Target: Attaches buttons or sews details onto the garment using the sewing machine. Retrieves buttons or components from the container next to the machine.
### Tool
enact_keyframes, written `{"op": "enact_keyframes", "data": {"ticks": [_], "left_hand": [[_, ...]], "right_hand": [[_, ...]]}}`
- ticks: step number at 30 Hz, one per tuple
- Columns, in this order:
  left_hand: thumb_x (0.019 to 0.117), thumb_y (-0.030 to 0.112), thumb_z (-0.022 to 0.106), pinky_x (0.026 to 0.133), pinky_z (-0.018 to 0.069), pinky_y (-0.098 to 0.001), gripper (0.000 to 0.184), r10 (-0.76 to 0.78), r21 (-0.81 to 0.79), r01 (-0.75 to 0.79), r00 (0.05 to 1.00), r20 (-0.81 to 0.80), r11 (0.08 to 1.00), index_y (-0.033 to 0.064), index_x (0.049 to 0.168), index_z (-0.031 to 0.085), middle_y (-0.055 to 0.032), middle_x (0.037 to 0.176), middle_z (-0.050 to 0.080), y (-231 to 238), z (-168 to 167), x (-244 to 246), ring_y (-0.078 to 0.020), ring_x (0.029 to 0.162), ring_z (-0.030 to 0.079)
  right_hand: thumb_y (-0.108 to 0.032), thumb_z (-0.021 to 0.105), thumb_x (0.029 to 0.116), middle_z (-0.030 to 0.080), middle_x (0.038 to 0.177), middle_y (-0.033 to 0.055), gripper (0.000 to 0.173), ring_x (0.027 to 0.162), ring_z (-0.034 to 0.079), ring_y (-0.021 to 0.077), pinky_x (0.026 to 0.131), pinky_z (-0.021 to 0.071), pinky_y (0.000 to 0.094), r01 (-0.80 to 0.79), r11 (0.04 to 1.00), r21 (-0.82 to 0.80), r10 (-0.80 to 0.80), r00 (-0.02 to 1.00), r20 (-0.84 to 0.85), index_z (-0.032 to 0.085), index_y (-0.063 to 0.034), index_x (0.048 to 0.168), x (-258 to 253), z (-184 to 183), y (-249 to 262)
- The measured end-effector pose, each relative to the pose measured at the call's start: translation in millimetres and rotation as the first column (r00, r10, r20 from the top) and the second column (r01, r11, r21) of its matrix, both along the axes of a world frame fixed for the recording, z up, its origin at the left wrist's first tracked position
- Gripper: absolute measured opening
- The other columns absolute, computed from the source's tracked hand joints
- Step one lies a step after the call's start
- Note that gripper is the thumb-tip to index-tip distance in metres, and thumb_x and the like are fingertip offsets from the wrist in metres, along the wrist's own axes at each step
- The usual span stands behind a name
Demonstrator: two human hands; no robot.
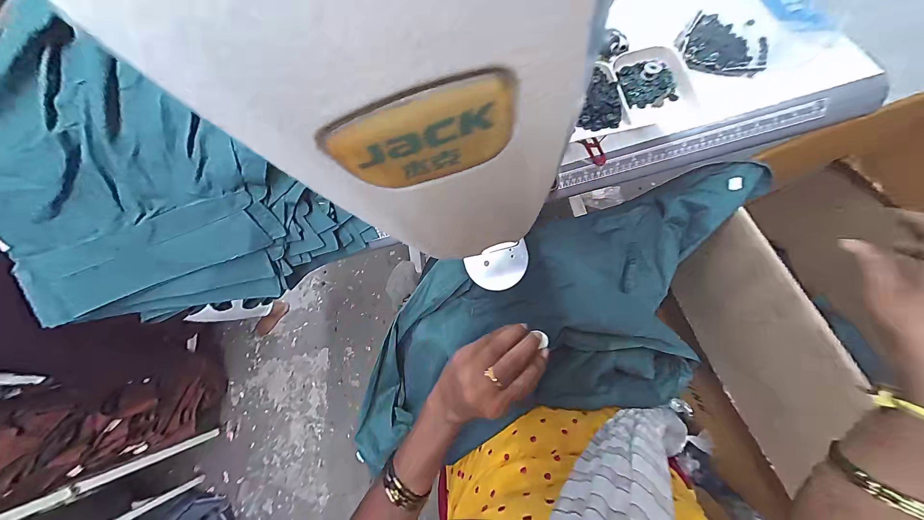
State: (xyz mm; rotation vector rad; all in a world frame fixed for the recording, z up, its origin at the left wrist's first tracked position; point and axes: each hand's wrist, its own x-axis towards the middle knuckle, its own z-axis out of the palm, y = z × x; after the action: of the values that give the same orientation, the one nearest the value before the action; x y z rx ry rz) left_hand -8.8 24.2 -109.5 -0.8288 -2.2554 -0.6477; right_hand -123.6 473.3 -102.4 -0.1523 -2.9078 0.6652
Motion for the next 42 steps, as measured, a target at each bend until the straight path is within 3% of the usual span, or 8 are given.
{"op": "enact_keyframes", "data": {"ticks": [5, 9, 12, 21, 30, 34, 38, 42], "left_hand": [[0.0838, 0.008, 0.076, 0.086, 0.0579, -0.0264, 0.012, 0.454, 0.365, -0.450, 0.887, 0.080, 0.815, -0.0033, 0.087, 0.072, -0.0165, 0.088, 0.074, 12.2, -23.9, -43.2, -0.0175, 0.090, 0.074], [0.0792, 0.008, 0.076, 0.088, 0.0563, -0.0201, 0.019, 0.524, 0.546, -0.499, 0.843, 0.123, 0.673, -0.0080, 0.088, 0.070, -0.0145, 0.091, 0.073, 23.5, -21.8, -56.2, -0.0079, 0.094, 0.071], [0.0780, 0.015, 0.077, 0.090, 0.0529, -0.0205, 0.027, 0.620, 0.515, -0.555, 0.782, 0.056, 0.653, -0.0096, 0.088, 0.071, -0.0194, 0.093, 0.073, 31.5, -24.3, -61.1, -0.0126, 0.097, 0.070], [0.0891, 0.021, 0.067, 0.095, 0.0393, -0.0151, 0.019, 0.613, 0.553, -0.529, 0.789, 0.042, 0.643, 0.0057, 0.079, 0.061, -0.0035, 0.100, 0.052, 14.2, -11.1, -75.0, -0.0034, 0.106, 0.050], [0.0812, 0.019, 0.069, 0.090, 0.0452, -0.0310, 0.036, 0.682, 0.199, -0.726, 0.688, 0.248, 0.659, -0.0151, 0.088, 0.060, -0.0253, 0.089, 0.064, 8.2, 29.1, -68.4, -0.0215, 0.096, 0.063], [0.0773, 0.013, 0.069, 0.090, 0.0501, -0.0534, 0.042, 0.687, -0.002, -0.710, 0.681, 0.254, 0.704, -0.0236, 0.098, 0.062, -0.0384, 0.096, 0.065, 15.3, 36.1, -52.8, -0.0481, 0.096, 0.067], [0.0844, 0.015, 0.071, 0.103, 0.0411, -0.0217, 0.047, 0.603, 0.244, -0.647, 0.763, 0.234, 0.723, -0.0187, 0.112, 0.053, -0.0308, 0.112, 0.058, 13.0, 4.2, -66.4, -0.0177, 0.114, 0.058], [0.0787, 0.017, 0.074, 0.103, 0.0428, -0.0384, 0.052, 0.647, 0.198, -0.714, 0.696, 0.312, 0.672, -0.0206, 0.108, 0.055, -0.0370, 0.110, 0.058, 20.5, 16.1, -61.6, -0.0376, 0.112, 0.058]], "right_hand": [[-0.025, 0.060, 0.1038, 0.065, 0.125, 0.0289, 0.040, 0.109, 0.066, 0.0465, 0.093, 0.0510, 0.0665, -0.219, 0.946, -0.238, 0.235, 0.971, 0.040, 0.062, -0.0033, 0.138, -17.4, 9.6, -105.3], [-0.028, 0.060, 0.1036, 0.072, 0.116, 0.0180, 0.034, 0.101, 0.071, 0.0359, 0.088, 0.0549, 0.0611, -0.334, 0.903, -0.272, 0.351, 0.936, 0.019, 0.069, -0.0077, 0.130, -17.4, 0.3, -151.2], [-0.031, 0.058, 0.1036, 0.074, 0.117, 0.0111, 0.033, 0.100, 0.073, 0.0292, 0.087, 0.0576, 0.0562, -0.402, 0.876, -0.268, 0.410, 0.912, -0.028, 0.072, -0.0119, 0.127, -16.4, 2.2, -172.5], [-0.033, 0.055, 0.1045, 0.075, 0.113, 0.0072, 0.033, 0.098, 0.074, 0.0243, 0.085, 0.0587, 0.0500, -0.483, 0.834, -0.268, 0.484, 0.872, -0.067, 0.073, -0.0140, 0.124, -18.4, 2.8, -182.8], [-0.029, 0.058, 0.1035, 0.075, 0.114, 0.0107, 0.031, 0.098, 0.074, 0.0290, 0.084, 0.0582, 0.0541, -0.475, 0.830, -0.293, 0.493, 0.870, -0.013, 0.072, -0.0113, 0.125, -26.3, -11.5, -173.9], [-0.029, 0.058, 0.1029, 0.076, 0.111, 0.0090, 0.030, 0.098, 0.074, 0.0296, 0.083, 0.0577, 0.0573, -0.444, 0.853, -0.274, 0.462, 0.887, -0.001, 0.075, -0.0130, 0.121, -28.1, -11.3, -168.3], [-0.026, 0.058, 0.1019, 0.077, 0.093, 0.0108, 0.025, 0.083, 0.075, 0.0328, 0.071, 0.0572, 0.0606, -0.449, 0.875, -0.181, 0.415, 0.888, -0.197, 0.079, -0.0129, 0.108, -82.5, 14.6, -178.5], [-0.030, 0.052, 0.1066, 0.076, 0.095, 0.0120, 0.032, 0.085, 0.074, 0.0315, 0.074, 0.0569, 0.0567, -0.580, 0.808, -0.100, 0.511, 0.776, -0.370, 0.077, -0.0099, 0.113, -152.5, 85.6, -215.8]]}}
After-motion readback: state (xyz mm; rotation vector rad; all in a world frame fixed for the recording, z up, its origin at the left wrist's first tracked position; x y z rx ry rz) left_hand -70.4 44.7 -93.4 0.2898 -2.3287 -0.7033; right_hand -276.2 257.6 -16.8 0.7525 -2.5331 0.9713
